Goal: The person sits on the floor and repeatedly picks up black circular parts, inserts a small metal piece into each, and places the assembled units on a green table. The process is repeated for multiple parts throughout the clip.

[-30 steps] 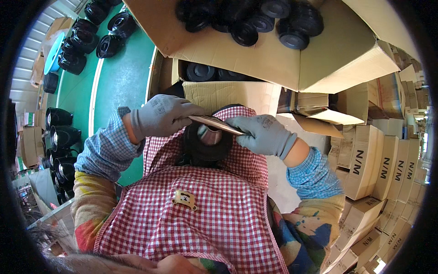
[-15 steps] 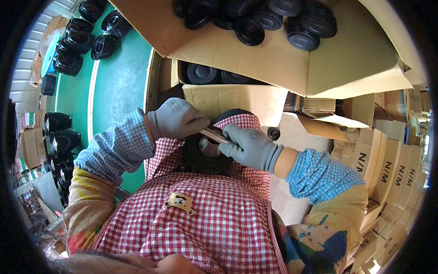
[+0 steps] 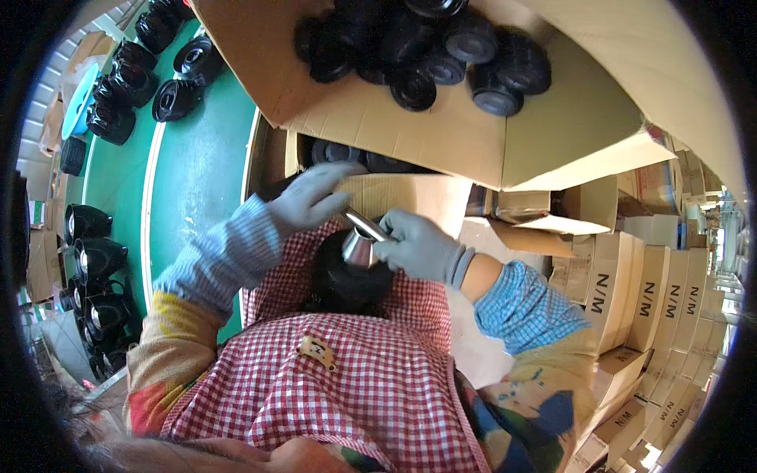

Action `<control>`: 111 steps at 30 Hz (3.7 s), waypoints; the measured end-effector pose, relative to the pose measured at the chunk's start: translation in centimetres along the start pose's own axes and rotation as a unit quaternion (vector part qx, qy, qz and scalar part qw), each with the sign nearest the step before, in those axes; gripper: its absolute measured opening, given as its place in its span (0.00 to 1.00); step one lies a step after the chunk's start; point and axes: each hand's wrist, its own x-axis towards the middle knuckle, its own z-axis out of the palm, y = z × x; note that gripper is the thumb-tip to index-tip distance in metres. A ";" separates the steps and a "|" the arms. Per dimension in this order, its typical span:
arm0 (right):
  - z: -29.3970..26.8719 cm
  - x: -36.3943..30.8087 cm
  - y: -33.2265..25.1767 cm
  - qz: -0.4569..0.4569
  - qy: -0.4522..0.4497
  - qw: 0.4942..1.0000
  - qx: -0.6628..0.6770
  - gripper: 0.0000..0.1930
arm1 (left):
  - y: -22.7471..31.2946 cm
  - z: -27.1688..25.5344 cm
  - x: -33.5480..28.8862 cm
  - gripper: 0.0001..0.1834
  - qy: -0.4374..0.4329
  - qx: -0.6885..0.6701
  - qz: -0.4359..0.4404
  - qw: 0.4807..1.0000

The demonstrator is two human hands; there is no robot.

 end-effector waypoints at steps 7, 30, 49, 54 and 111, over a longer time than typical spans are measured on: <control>-6.1 16.0 5.9 -0.127 0.332 0.911 -0.209 0.20 | 4.4 -3.1 -12.8 0.11 0.033 0.263 -0.059 0.962; 7.6 3.2 -9.2 -0.476 -0.061 0.868 -0.125 0.38 | 7.4 -6.4 -25.2 0.30 0.117 -0.686 -0.331 0.637; 9.6 11.2 2.8 -0.135 0.137 0.967 -0.167 0.16 | -28.2 -35.7 -20.7 0.13 0.611 0.097 -0.255 0.743; 9.7 8.7 3.2 -0.075 0.189 0.960 -0.190 0.16 | -29.5 -37.2 -19.0 0.15 0.603 0.167 -0.323 0.710; 10.0 -5.6 8.8 -0.358 0.170 0.910 -0.126 0.41 | 5.6 -0.6 -12.3 0.18 -0.175 -0.204 -0.002 0.963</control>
